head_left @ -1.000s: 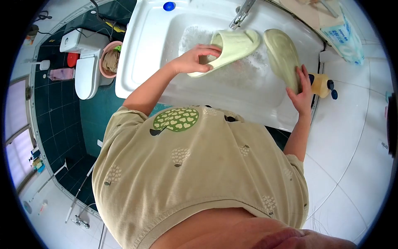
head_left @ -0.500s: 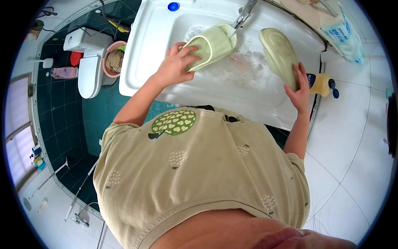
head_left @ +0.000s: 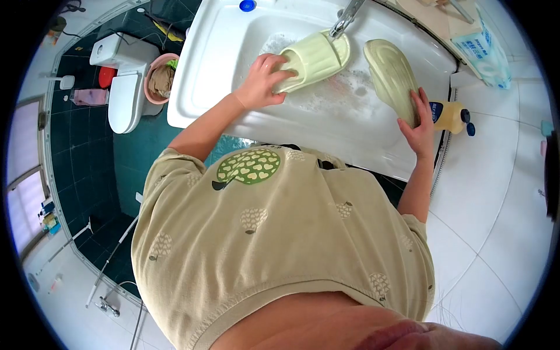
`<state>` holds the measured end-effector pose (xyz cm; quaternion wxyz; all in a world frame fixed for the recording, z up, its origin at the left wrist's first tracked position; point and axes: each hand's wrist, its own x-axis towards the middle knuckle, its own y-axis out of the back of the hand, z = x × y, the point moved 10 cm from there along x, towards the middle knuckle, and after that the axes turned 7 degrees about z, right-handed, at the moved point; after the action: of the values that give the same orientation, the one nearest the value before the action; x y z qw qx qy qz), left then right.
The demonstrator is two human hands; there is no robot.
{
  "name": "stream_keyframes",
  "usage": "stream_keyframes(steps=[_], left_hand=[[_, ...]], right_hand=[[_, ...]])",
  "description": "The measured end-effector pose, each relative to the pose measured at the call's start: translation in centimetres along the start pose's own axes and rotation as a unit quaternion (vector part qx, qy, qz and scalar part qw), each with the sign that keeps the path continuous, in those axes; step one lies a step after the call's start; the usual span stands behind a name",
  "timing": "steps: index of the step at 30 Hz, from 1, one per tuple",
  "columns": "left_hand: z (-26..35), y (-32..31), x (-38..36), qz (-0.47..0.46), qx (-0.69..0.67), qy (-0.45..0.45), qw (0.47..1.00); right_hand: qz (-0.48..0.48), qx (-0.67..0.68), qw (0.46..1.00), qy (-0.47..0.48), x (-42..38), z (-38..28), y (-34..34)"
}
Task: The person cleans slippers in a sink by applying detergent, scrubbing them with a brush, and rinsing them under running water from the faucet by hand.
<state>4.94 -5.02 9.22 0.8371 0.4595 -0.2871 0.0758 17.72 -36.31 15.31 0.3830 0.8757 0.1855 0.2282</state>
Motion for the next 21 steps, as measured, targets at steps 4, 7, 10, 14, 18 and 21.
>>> stream_keyframes(steps=[4,7,10,14,18,21], left_hand=[[-0.3,-0.8,0.3,-0.069,-0.040,0.016,0.997],[-1.0,-1.7,0.0,-0.125,-0.174,0.100,0.972],[-1.3,-2.0,0.3,-0.119,-0.302,0.146,0.934],[-0.7,-3.4,-0.9,-0.152,-0.589,0.391,0.691],[-0.9,-2.9,-1.2,-0.083,-0.751,0.442,0.483],[-0.7,-1.6,-0.6,-0.066,-0.837,0.392,0.376]], right_hand=[[0.003,0.004,1.000,-0.003,-0.3,0.2,0.3],[0.003,0.008,1.000,0.000,-0.6,0.7,0.4],[0.006,0.016,1.000,0.000,-0.7,0.8,0.5],[0.002,0.079,0.996,-0.037,-0.9,0.3,0.0],[0.004,0.111,0.993,-0.038,-0.9,-0.1,-0.6],[0.010,0.152,0.988,-0.035,-0.6,-0.2,-1.2]])
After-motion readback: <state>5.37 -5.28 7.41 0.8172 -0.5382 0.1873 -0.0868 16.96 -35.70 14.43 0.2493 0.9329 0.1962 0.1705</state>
